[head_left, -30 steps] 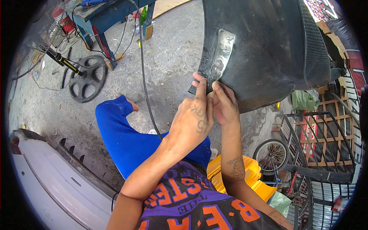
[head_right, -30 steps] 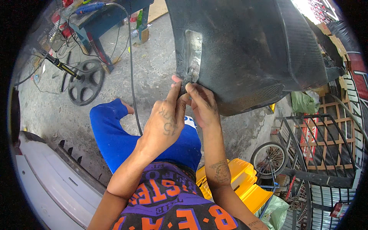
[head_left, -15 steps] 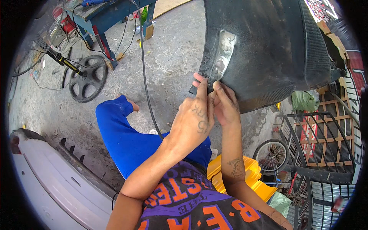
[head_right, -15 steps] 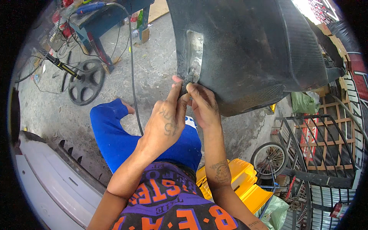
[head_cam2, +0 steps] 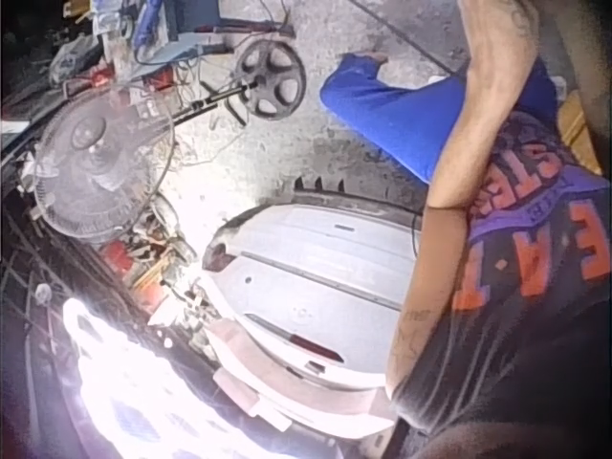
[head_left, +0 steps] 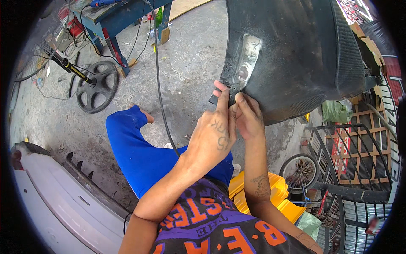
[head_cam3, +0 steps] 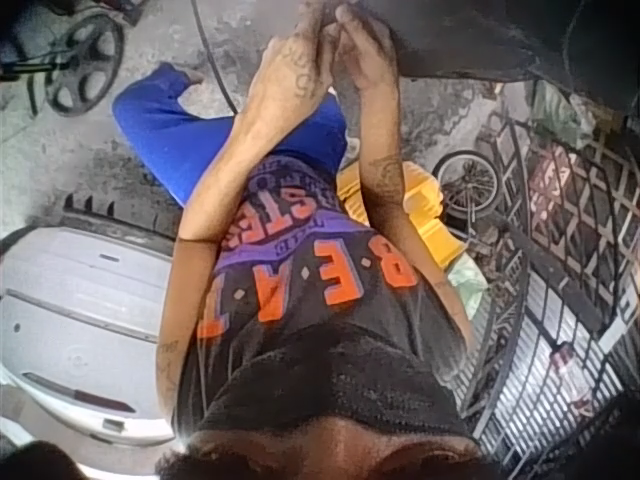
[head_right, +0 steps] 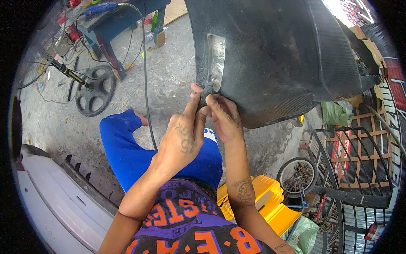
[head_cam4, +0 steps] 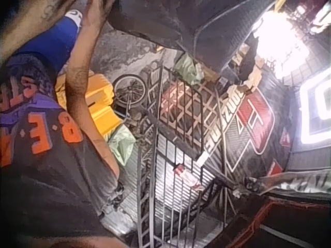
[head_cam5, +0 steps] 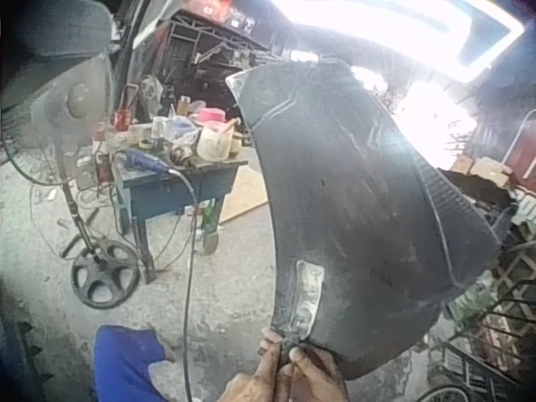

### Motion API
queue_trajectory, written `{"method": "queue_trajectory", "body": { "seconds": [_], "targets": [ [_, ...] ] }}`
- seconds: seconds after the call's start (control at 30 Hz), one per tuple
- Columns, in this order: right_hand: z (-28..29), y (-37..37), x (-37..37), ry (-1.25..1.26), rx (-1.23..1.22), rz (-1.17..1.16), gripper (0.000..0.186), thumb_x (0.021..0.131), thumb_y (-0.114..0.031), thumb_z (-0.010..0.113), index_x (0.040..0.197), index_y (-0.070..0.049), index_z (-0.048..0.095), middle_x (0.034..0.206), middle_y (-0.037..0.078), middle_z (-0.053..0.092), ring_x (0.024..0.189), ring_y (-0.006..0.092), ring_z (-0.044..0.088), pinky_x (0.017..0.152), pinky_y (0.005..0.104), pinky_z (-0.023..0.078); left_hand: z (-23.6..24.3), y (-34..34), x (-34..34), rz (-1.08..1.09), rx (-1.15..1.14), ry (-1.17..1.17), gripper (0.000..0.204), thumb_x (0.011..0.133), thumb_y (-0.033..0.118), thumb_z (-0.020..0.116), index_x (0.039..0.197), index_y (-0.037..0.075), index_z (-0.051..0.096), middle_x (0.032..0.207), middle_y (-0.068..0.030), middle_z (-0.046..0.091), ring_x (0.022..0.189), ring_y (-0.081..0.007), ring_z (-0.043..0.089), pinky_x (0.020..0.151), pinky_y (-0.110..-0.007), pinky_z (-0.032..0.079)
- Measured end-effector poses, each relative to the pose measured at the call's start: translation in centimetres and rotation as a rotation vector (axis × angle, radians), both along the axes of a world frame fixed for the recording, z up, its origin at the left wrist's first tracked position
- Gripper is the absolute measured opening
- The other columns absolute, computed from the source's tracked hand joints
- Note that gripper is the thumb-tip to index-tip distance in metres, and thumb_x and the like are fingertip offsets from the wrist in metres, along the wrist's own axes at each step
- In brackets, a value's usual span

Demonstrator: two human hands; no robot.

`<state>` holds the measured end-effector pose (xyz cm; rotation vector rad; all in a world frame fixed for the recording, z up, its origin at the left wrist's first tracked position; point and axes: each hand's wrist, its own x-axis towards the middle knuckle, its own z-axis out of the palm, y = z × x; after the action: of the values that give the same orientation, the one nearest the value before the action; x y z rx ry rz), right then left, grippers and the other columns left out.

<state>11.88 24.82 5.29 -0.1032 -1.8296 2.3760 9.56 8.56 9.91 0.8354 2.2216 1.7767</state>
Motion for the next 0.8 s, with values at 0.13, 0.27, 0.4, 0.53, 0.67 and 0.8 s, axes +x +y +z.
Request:
{"method": "queue_trajectory", "body": {
  "seconds": [0.13, 0.27, 0.4, 0.53, 0.67, 0.8],
  "targets": [
    [0.6, -1.3, -0.2, -0.005, -0.158, -0.082, 0.028, 0.101, -0.02, 0.06, 0.116, 0.002, 0.068, 0.137, 0.025, 0.058, 0.119, 0.0235, 0.062, 0.108, 0.0407, 0.043, -0.1, 0.2, -0.1, 0.029, 0.021, -0.028, 0.042, 0.097, 0.003, 0.052, 0.135, -0.014, 0.043, 0.069, -0.0331, 0.058, 0.066, -0.0499, 0.062, 0.054, -0.052, 0.046],
    [0.5, -0.9, 0.1, 0.005, -0.173, -0.079, 0.03, 0.101, -0.022, 0.06, 0.117, 0.002, 0.068, 0.138, 0.027, 0.057, 0.122, 0.0273, 0.06, 0.11, 0.0434, 0.042, 0.3, 0.4, -0.1, 0.014, 0.004, 0.001, 0.038, 0.099, 0.006, 0.053, 0.131, -0.015, 0.046, 0.068, -0.033, 0.058, 0.066, -0.0503, 0.062, 0.055, -0.052, 0.046],
    [0.8, -1.2, 0.2, -0.008, -0.122, -0.078, 0.037, 0.104, -0.027, 0.051, 0.113, 0.006, 0.064, 0.143, 0.033, 0.048, 0.13, 0.0344, 0.054, 0.108, 0.0433, 0.044, 0.1, 0.6, 0.0, -0.005, 0.009, -0.022, 0.037, 0.099, 0.007, 0.053, 0.128, -0.015, 0.047, 0.067, -0.0336, 0.058, 0.065, -0.0505, 0.062, 0.056, -0.053, 0.047],
    [0.7, -0.9, 0.3, 0.017, -0.038, -0.052, 0.047, 0.107, -0.03, 0.042, 0.086, 0.006, 0.062, 0.148, 0.038, 0.039, 0.135, 0.0376, 0.05, 0.102, 0.0397, 0.05, 0.0, 0.6, -0.1, 0.002, 0.039, -0.004, 0.035, 0.1, 0.007, 0.052, 0.126, -0.016, 0.048, 0.067, -0.0337, 0.059, 0.065, -0.0503, 0.062, 0.055, -0.053, 0.047],
    [0.6, -0.9, 0.2, 0.005, -0.133, -0.076, 0.037, 0.101, -0.028, 0.058, 0.121, 0.003, 0.066, 0.14, 0.029, 0.054, 0.128, 0.0339, 0.056, 0.11, 0.0457, 0.041, -0.3, 0.8, -0.1, 0.014, 0.049, 0.007, 0.034, 0.1, 0.008, 0.051, 0.125, -0.015, 0.048, 0.066, -0.0332, 0.059, 0.065, -0.0502, 0.062, 0.055, -0.053, 0.047],
    [0.4, -0.7, 0.1, -0.005, -0.132, -0.064, 0.037, 0.101, -0.027, 0.059, 0.122, 0.003, 0.066, 0.14, 0.029, 0.054, 0.128, 0.0328, 0.056, 0.111, 0.0454, 0.041, -0.1, 0.7, -0.2, -0.01, 0.005, -0.035, 0.034, 0.101, 0.008, 0.051, 0.126, -0.014, 0.048, 0.065, -0.0329, 0.058, 0.064, -0.0501, 0.062, 0.054, -0.052, 0.046]
  ]
}}
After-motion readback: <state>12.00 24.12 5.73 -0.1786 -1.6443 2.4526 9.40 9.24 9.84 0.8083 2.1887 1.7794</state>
